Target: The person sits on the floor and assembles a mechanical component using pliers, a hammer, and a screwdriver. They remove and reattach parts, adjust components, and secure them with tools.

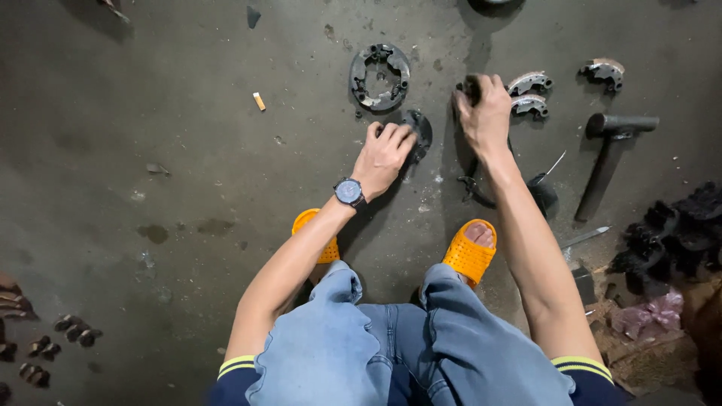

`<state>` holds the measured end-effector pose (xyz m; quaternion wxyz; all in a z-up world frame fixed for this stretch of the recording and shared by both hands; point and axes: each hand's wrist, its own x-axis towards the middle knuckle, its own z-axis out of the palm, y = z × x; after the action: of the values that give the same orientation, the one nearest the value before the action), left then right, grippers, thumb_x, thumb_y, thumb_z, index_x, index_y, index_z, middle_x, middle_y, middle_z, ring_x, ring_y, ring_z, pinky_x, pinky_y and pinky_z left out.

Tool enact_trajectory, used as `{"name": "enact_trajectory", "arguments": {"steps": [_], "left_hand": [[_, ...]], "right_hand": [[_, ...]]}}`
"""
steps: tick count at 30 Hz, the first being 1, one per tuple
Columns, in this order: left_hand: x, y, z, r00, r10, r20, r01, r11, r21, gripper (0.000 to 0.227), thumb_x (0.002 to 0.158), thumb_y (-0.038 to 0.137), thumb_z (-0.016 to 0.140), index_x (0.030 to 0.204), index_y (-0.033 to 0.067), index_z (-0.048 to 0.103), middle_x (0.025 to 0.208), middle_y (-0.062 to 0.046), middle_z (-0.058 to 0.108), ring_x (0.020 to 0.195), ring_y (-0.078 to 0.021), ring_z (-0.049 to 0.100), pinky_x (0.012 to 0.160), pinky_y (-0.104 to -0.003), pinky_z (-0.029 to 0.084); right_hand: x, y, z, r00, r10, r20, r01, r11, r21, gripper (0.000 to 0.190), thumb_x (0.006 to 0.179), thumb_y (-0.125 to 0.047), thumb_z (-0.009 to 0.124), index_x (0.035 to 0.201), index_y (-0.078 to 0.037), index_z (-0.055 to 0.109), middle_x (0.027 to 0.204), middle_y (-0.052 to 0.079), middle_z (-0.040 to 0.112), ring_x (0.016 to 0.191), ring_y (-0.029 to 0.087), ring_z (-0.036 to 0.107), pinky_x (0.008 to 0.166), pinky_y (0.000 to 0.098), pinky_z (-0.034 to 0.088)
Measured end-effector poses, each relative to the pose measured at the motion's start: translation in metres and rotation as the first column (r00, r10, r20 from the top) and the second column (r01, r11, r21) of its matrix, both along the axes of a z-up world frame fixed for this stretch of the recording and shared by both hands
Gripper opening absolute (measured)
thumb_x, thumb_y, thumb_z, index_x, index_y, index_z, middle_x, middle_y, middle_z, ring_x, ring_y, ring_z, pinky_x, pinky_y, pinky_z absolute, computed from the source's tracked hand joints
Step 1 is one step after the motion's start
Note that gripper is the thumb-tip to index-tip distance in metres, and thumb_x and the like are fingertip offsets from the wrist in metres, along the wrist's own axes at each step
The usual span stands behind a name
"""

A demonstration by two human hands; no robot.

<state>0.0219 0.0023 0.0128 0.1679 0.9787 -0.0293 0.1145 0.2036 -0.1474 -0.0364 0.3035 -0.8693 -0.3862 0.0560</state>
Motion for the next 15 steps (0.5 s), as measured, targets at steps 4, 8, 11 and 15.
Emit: {"name": "enact_trajectory", "arguments": {"steps": [4,8,11,15], "left_hand": [[0.000,0.002,-0.005,0.990,0.126,-0.070,-0.131,0.989,-0.073,0.039,0.076,0.019,0.068,0.108,0.0053,0.053,0.095,-0.009,0.049,0.089,-0.0229,0.049,0.082,-0.039,0.038],[-0.002,0.001,-0.009,0.987,0.145,-0.067,-0.152,0.981,-0.121,0.034,0.078,0.027,0.066,0.099,0.0044,0.053,0.087,-0.007,0.046,0.082,-0.0233,0.048,0.077,-0.038,0.038],[-0.002,0.000,-0.008,0.986,0.147,-0.079,-0.155,0.981,-0.116,0.032,0.078,0.027,0.066,0.098,0.0048,0.053,0.085,-0.006,0.046,0.081,-0.0226,0.048,0.076,-0.037,0.038],[0.001,0.001,0.000,0.984,0.158,-0.087,-0.167,0.981,-0.100,0.027,0.080,0.025,0.063,0.095,0.0064,0.052,0.084,-0.003,0.043,0.079,-0.0201,0.046,0.077,-0.034,0.037]], "right_hand": [[-0.005,0.004,-0.008,0.999,0.042,-0.012,-0.042,0.999,-0.012,0.015,0.079,-0.009,0.070,0.088,-0.004,0.059,0.076,0.012,0.048,0.067,0.035,0.057,0.056,0.0407,0.047],[-0.031,0.006,0.024,0.974,0.195,-0.120,-0.192,0.981,0.037,0.014,0.077,-0.006,0.069,0.084,-0.003,0.057,0.075,0.013,0.047,0.068,0.039,0.056,0.057,0.0454,0.045],[-0.041,0.002,0.025,0.940,0.300,-0.162,-0.316,0.945,-0.085,0.020,0.071,-0.008,0.071,0.085,-0.004,0.056,0.079,0.013,0.050,0.073,0.037,0.058,0.061,0.0433,0.047],[-0.048,0.002,0.027,0.922,0.345,-0.175,-0.377,0.905,-0.200,0.021,0.071,-0.013,0.070,0.084,-0.004,0.056,0.081,0.012,0.052,0.075,0.035,0.059,0.062,0.0402,0.048]]}}
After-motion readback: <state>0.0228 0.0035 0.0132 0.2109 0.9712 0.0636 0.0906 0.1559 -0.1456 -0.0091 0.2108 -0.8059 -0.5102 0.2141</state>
